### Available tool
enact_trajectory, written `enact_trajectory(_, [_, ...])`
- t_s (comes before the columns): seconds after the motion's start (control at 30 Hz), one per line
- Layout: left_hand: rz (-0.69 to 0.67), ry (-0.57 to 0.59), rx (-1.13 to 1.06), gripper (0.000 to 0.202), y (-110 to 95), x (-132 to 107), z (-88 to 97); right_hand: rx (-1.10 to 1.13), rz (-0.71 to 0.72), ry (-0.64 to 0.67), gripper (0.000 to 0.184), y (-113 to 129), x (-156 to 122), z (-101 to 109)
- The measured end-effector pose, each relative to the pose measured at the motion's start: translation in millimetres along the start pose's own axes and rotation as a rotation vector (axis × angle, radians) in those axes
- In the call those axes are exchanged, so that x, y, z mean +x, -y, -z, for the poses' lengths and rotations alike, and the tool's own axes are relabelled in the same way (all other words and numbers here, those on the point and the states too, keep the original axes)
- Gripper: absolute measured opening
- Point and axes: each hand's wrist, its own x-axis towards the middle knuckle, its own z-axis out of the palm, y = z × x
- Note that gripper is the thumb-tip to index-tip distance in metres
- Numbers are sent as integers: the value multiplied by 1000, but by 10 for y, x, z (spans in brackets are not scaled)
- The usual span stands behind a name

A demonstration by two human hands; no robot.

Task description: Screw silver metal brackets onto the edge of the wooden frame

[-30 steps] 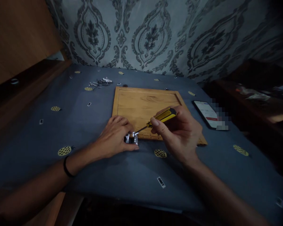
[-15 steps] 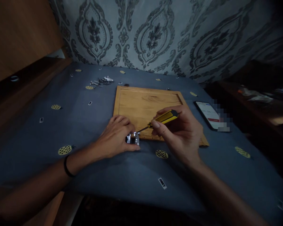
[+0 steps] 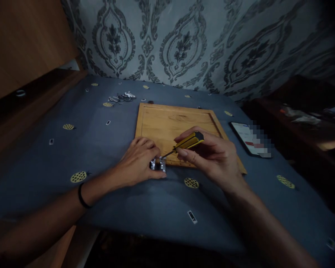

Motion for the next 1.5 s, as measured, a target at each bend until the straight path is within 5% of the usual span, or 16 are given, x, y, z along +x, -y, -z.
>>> enact_trajectory(0.17, [-18,1,1,45,2,1,6,44,-17,-200,35,-56,-32,-129])
enact_trajectory(0.37, [-13,2,-14,46,6,1,18,123,180,-554,29,-96,-34,-154])
enact_trajectory(0.63, [5,16,-12,46,-24,5,34,30,22,-338,36,-106,-32,-134])
enact_trajectory(1.3, [-13,-13,-31,40,-15,10,18,17,34,-266,36,-185,-46,-172])
enact_trajectory(1.5, [-9,2,-31,40,-17,12,20,79,-43,-86,37,-116,6,-49])
